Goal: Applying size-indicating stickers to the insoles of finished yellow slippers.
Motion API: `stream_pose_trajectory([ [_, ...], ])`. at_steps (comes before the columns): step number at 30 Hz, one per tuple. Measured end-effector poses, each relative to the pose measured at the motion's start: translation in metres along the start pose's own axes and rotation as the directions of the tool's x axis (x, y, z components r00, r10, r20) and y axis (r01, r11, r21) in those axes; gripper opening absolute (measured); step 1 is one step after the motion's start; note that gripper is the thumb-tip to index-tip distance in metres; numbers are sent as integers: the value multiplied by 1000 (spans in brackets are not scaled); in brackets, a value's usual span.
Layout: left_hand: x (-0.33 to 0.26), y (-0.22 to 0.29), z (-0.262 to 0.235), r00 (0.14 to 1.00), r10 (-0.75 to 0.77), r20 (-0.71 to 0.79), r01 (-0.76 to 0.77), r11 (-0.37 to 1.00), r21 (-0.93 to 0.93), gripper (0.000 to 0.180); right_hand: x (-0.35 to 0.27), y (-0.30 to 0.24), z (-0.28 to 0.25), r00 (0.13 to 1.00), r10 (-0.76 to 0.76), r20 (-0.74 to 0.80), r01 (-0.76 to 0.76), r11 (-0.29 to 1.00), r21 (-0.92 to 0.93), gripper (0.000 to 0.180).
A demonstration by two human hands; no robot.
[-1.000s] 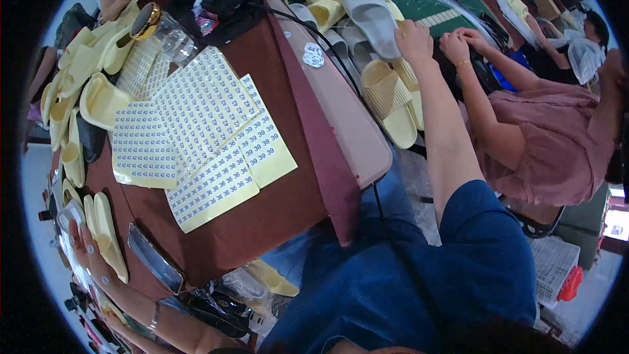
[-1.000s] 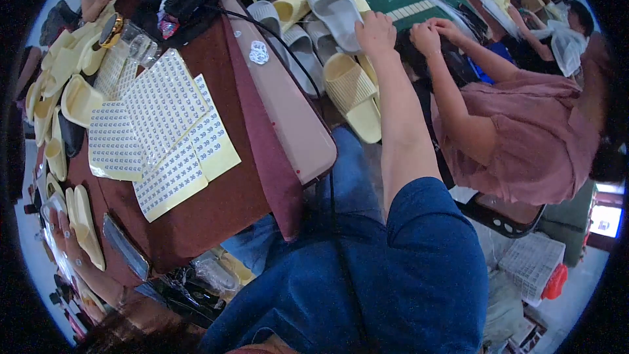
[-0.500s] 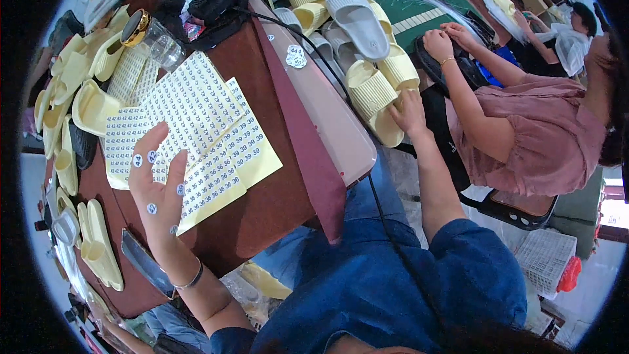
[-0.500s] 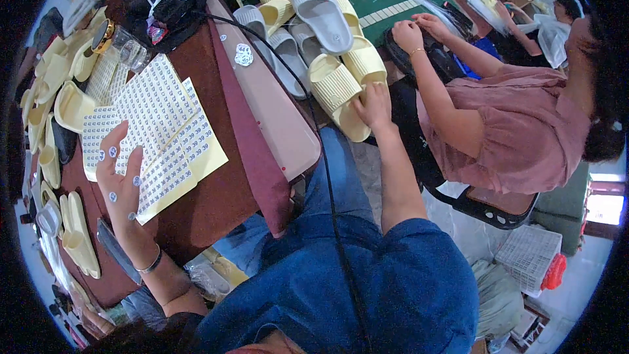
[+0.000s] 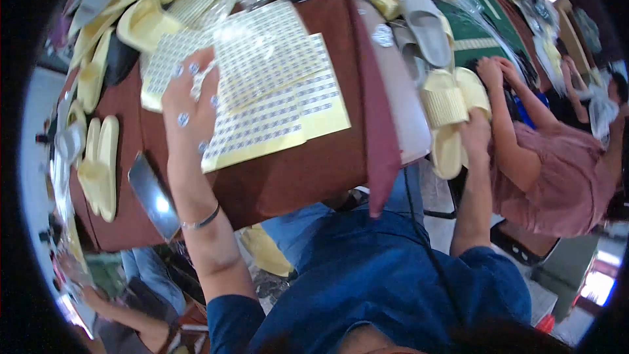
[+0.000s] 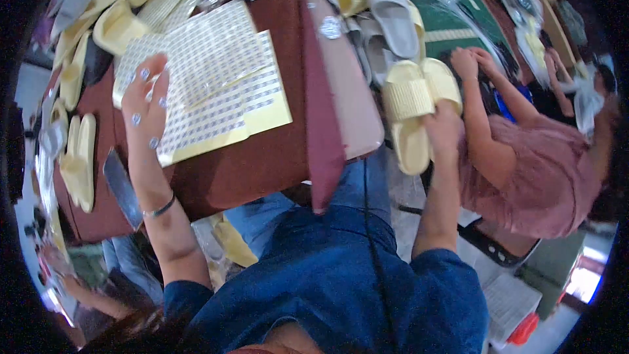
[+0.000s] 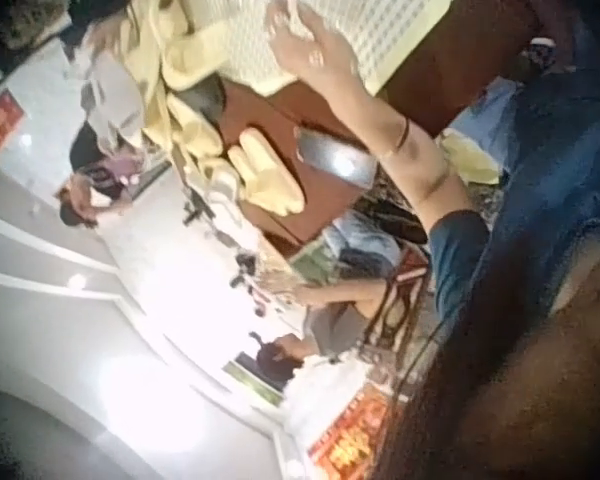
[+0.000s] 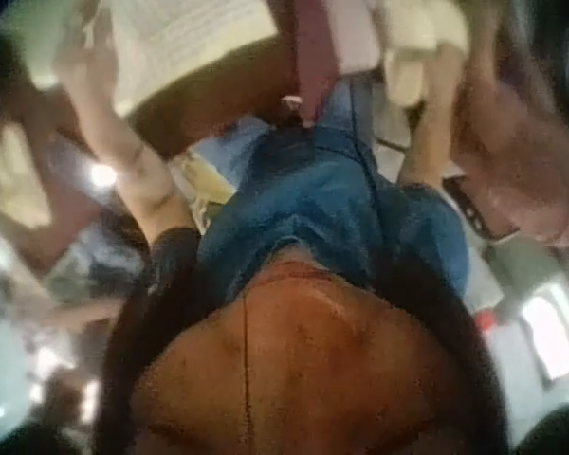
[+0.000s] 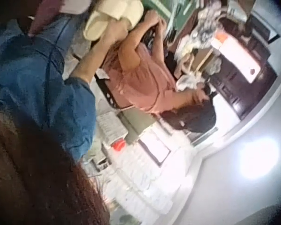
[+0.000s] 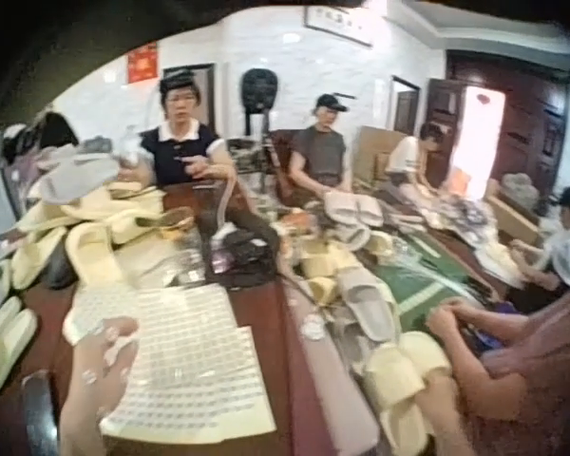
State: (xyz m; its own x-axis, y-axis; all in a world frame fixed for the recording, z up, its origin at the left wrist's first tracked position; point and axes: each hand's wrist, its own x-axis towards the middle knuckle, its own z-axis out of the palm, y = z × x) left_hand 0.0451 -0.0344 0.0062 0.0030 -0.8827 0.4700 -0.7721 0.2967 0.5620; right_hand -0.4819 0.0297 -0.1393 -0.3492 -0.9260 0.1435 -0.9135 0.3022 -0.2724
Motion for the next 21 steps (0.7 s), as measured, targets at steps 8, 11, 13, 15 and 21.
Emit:
stream_pose_trajectory([
  [8, 3, -21, -8, 977, -107, -185, 57, 964, -260, 26, -15, -90, -134, 859, -231, -457, 408, 848, 339, 18],
  [11, 7, -31, -19, 964, -166, -210, 56, 891, -450, 30, -13, -142, -139, 776, -407, -481, 596, 722, 351, 13],
  [13, 12, -25, -24, 901, -398, -172, 175, 696, -696, 33, -13, -184, -128, 804, -410, -432, 567, 747, 346, 15],
  [15, 8, -34, -32, 882, -447, -150, 185, 620, -763, 36, -24, -241, -126, 822, -430, -372, 556, 747, 364, 22],
  [21, 5, -32, -32, 904, -427, 22, 308, 612, -728, 48, -14, -319, -111, 871, -431, -236, 487, 822, 295, 25],
])
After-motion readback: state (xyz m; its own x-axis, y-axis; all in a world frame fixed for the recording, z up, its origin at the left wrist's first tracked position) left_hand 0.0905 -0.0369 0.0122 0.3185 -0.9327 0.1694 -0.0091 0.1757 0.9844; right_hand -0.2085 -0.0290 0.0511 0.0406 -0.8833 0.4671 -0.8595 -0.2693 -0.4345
